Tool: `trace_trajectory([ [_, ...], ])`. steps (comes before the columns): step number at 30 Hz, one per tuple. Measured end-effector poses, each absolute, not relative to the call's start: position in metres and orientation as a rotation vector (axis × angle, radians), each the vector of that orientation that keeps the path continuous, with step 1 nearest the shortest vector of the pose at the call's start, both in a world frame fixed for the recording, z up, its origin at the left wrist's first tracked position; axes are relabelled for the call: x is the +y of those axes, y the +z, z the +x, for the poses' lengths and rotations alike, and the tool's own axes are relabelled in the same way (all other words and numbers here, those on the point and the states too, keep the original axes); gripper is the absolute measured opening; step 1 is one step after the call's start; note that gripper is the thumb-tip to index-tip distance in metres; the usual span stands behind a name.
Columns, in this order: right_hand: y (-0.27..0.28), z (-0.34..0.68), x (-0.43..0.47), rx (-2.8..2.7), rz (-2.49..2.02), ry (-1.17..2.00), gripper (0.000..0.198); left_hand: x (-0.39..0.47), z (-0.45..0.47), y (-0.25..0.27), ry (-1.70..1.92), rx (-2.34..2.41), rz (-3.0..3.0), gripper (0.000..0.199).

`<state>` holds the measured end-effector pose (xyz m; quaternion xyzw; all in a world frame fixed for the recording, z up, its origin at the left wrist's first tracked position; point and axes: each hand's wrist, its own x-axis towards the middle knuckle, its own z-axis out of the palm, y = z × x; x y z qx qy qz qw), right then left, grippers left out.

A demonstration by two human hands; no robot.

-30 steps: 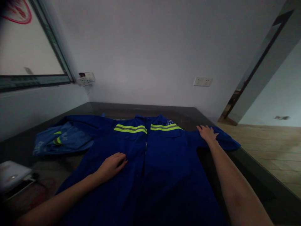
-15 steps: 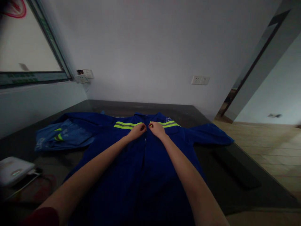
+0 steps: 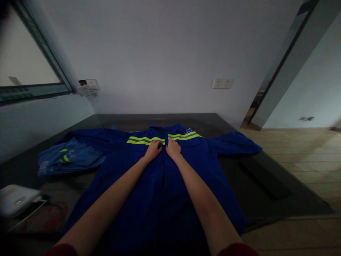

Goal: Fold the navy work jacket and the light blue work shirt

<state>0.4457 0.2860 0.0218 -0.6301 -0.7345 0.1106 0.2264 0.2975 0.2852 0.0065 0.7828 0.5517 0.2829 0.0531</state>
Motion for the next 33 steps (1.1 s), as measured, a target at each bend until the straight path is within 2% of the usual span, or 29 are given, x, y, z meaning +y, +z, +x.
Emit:
trace_trajectory([
  [4,0.019,0.455,0.294,-1.917,-1.706,0.404,0.037,0.284,0.297,0.005,0.867,1.666,2.4,0.017],
  [10,0.012,0.478,0.312,-1.755,-1.543,0.684,0.031,0.284,0.298,0.005,0.869,1.675,2.411,0.017],
  [17,0.005,0.489,0.32,-1.485,-1.316,0.965,0.032,0.286,0.3,0.006,0.824,1.76,2.391,0.019],
  [27,0.001,0.487,0.325,-1.156,-1.115,1.114,0.024,0.283,0.322,0.022,0.579,2.105,2.277,0.029],
  [33,-0.002,0.486,0.328,-1.046,-1.077,1.13,0.02,0.279,0.33,0.025,0.48,2.12,2.31,0.031],
])
